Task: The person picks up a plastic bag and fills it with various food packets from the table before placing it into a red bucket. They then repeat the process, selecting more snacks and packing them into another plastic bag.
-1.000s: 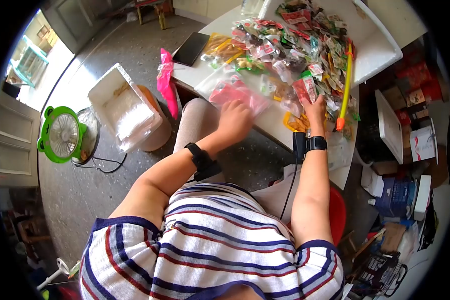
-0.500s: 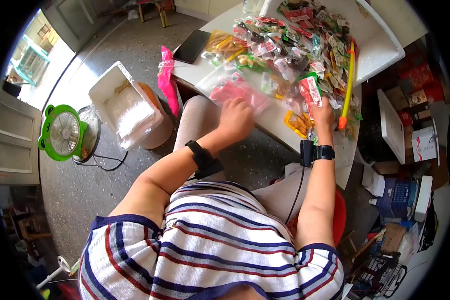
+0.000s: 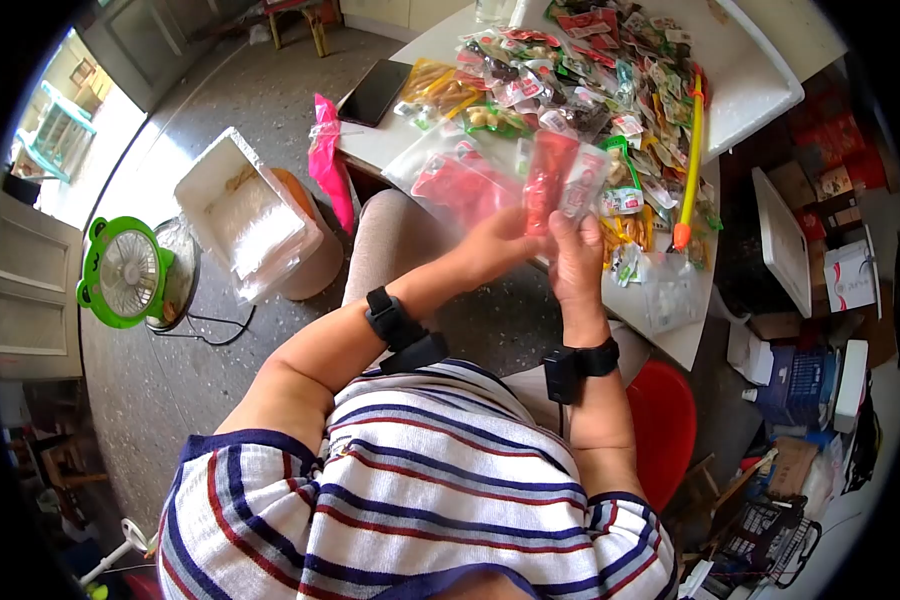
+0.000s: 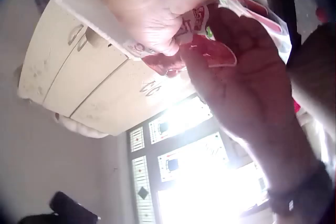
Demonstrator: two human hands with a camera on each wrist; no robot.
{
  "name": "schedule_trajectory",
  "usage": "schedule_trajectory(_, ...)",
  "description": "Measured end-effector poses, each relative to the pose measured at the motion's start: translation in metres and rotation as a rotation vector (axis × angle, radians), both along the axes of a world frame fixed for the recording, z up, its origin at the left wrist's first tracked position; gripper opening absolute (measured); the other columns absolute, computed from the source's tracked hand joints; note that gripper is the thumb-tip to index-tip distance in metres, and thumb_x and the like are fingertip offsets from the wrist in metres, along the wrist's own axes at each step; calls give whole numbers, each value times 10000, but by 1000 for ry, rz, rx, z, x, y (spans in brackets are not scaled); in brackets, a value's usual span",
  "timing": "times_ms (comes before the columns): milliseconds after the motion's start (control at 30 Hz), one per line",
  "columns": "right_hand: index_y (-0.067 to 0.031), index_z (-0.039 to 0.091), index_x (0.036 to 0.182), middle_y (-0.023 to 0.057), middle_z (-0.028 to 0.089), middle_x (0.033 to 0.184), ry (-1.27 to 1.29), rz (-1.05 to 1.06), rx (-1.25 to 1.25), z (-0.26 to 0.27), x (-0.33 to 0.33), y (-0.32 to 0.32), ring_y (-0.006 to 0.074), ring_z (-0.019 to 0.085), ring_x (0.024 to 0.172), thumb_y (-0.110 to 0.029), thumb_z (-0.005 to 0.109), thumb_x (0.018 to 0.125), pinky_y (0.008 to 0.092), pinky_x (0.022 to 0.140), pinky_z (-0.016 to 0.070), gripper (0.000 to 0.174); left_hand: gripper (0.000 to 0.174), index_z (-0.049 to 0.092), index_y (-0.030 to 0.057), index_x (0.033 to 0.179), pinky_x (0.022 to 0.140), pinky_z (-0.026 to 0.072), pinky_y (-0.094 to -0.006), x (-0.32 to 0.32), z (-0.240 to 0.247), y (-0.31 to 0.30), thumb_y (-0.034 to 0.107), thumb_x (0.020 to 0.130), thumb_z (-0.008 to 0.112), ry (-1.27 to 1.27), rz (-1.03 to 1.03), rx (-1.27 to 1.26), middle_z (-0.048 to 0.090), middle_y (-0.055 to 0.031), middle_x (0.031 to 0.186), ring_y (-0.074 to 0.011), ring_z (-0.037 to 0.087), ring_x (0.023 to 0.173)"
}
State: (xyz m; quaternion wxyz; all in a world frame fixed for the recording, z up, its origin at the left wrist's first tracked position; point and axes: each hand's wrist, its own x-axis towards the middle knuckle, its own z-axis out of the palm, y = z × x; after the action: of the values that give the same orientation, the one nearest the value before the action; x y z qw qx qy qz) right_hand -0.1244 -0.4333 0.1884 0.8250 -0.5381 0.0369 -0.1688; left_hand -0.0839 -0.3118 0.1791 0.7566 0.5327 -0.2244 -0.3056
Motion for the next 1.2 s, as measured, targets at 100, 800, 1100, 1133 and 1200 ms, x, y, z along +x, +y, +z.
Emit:
schedule_trajectory(100, -64, 497, 876, 12, 533, 798, -55, 51, -52, -17, 0, -2, 94, 504, 628, -188, 539, 774, 212, 577, 428, 165, 329, 453, 28, 1044, 740, 381, -251, 3, -4, 4, 98, 741, 561, -159, 82, 65, 481, -27, 956, -113, 459, 826)
schedule_trajectory(800, -91, 502, 923, 56, 539, 935, 243, 71, 541, -36, -51, -46, 178, 544, 788, -68, 546, 739, 311, 654, 485, 190, 418, 470, 24, 987, 799, 375, -352, 30, -29, 19, 142, 619, 629, -994, 265, 506, 472, -139, 1009, -280, 454, 947)
schedule_trajectory(1100, -61, 490, 863, 79, 559, 868, 151, -219, 237, -47, -59, -53, 182, 561, 712, -63, 511, 769, 305, 586, 477, 96, 108, 521, 40, 683, 622, 411, -401, 40, -68, 2, 139, 644, 503, -1207, 261, 857, 520, -134, 762, -317, 492, 741)
schedule_trajectory(1133, -60, 490, 863, 80, 559, 867, 161, -210, 264, -46, -58, -51, 182, 561, 713, -62, 510, 770, 305, 586, 477, 96, 98, 519, 38, 674, 622, 409, -399, 41, -69, 2, 129, 646, 494, -1177, 265, 834, 517, -139, 749, -321, 492, 735)
schedule_trajectory(1200, -58, 490, 863, 76, 559, 865, 188, -172, 280, -42, -55, -45, 183, 561, 712, -66, 506, 771, 303, 587, 477, 93, 85, 512, 33, 662, 622, 406, -398, 39, -64, 4, 112, 649, 484, -1098, 303, 775, 513, -145, 735, -325, 491, 727)
